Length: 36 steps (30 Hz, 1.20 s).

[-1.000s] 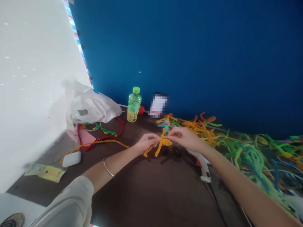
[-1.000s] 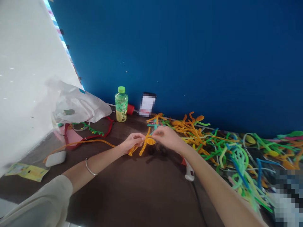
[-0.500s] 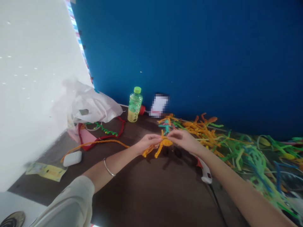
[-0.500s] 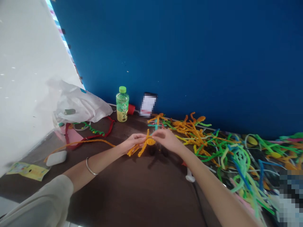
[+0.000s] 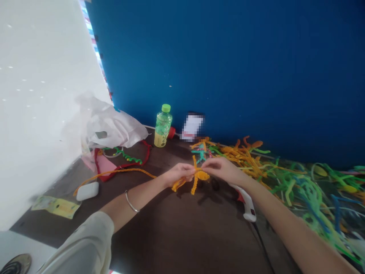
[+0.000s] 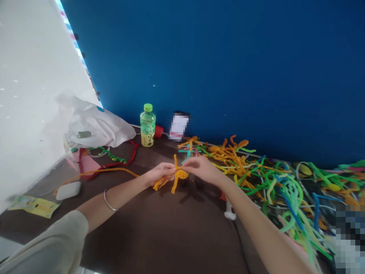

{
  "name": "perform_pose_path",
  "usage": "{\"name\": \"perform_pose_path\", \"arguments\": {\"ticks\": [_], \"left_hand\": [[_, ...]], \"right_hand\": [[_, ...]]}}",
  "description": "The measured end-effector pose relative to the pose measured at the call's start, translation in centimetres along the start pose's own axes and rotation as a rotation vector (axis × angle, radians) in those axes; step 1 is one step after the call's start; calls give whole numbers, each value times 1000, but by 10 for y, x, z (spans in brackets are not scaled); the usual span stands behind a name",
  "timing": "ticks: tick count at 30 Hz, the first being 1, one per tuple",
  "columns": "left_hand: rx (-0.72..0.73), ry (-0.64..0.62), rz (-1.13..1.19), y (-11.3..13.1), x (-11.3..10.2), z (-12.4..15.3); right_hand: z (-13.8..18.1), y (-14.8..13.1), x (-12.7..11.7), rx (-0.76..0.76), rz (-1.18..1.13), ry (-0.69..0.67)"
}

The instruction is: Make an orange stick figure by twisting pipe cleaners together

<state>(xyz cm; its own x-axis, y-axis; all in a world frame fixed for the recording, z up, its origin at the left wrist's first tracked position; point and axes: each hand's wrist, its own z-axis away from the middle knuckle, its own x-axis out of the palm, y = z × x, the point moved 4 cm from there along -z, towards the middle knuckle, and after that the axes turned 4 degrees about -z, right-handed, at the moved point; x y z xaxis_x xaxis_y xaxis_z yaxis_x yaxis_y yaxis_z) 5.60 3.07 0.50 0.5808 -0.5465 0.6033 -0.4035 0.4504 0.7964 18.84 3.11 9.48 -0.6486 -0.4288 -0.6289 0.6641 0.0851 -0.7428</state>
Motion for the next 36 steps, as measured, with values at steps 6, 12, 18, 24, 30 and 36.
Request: {"name": "perform_pose_path", "arguments": {"ticks": [6, 12, 18, 24, 30, 36], "left_hand": [[-65, -50, -55, -3, 0, 2], [-152, -72, -135, -7, -1, 5], [-196, -105, -198, 0, 6, 9], [-173, 6, -138, -5, 0, 2], [-90, 114, -23, -3, -2, -1], [-78, 154, 30, -5, -4, -2]], "right_hand": [[-9, -2, -3, 2, 49, -230], [-32, -9, -6, 25, 250, -416], [-62, -32, 9, 85, 459, -544], [-65, -70, 30, 56, 764, -463], [-51, -72, 36, -3, 626, -316], [-37, -57, 29, -60, 358, -222]]}}
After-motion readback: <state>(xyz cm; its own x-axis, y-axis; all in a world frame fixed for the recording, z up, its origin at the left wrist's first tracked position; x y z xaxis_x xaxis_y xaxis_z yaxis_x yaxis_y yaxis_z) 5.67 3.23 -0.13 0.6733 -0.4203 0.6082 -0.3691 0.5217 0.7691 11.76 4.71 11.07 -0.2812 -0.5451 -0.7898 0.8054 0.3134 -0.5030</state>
